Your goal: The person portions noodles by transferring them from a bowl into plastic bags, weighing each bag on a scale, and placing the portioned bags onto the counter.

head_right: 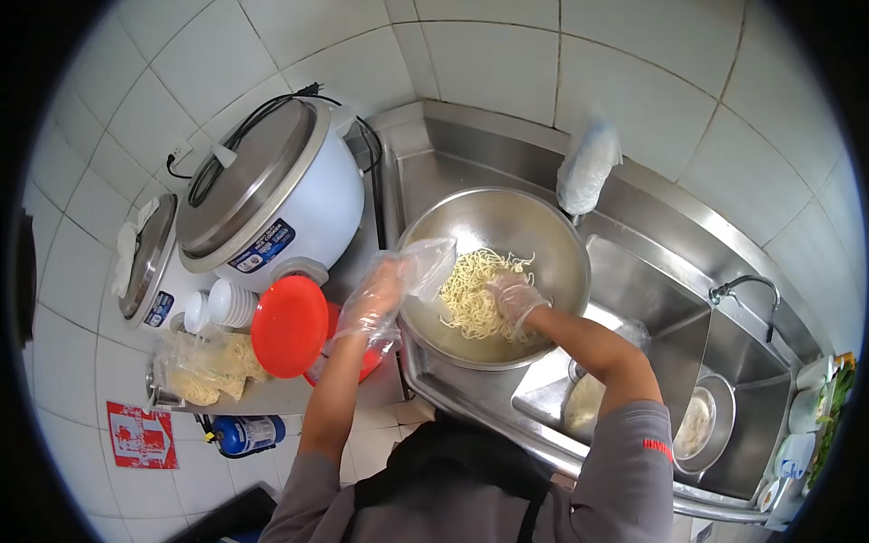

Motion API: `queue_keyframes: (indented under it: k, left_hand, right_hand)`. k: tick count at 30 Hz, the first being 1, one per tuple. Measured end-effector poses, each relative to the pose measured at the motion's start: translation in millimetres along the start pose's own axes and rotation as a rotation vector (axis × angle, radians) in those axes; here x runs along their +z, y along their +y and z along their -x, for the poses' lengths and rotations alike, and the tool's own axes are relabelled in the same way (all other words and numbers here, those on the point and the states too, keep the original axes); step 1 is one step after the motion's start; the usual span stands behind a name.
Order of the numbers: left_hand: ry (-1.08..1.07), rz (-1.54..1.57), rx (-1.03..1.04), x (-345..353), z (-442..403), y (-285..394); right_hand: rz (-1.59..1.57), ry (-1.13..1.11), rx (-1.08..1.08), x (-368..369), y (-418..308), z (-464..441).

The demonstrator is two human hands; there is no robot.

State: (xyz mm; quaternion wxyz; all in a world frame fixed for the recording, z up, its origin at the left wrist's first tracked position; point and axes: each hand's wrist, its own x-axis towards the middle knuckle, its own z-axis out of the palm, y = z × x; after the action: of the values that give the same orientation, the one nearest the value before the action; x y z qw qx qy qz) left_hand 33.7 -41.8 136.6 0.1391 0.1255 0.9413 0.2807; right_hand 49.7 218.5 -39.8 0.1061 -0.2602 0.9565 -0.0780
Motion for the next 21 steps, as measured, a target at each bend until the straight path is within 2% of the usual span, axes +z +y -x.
queue_keyframes:
  k: [2,4,6,8,10,12,15,16,17,20,21]
  left_hand:
    - [0.062,-0.021,0.107,1,-3,-1]
    - [0.128,-0.023,0.189,10,-7,-13]
    - [0.213,-0.011,0.256,20,-21,-27]
    - [0.245,-0.028,0.268,20,-22,-23]
    - [0.246,-0.056,0.264,22,-30,-17]
    - [0.212,-0.093,0.243,32,-44,-10]
    - [0.136,-0.062,0.333,39,-40,15]
    - [0.118,-0.027,0.398,45,-41,20]
    - [0.097,0.007,0.463,52,-42,23]
    - [-0.011,0.063,0.634,66,-39,33]
    - [-0.039,0.102,0.658,72,-35,32]
  right_hand:
    - [-0.129,0.216,-0.055,14,20,0]
    - [-0.062,-0.024,0.036,12,53,-4]
    - [-0.062,-0.053,0.011,-37,61,6]
    - [-0.15,0.075,-0.122,-116,49,40]
    - [-0.455,0.169,-0.032,-170,31,63]
    - [-0.97,0.271,0.281,-221,-18,80]
    - [-0.606,0.182,0.25,-213,-3,77]
    - [-0.624,0.036,0.3,-218,-17,75]
    - [-0.532,-0.018,0.308,-216,-30,68]
    - [-0.665,-0.112,0.277,-164,-23,39]
    - [-0.684,-0.013,0.008,-119,11,24]
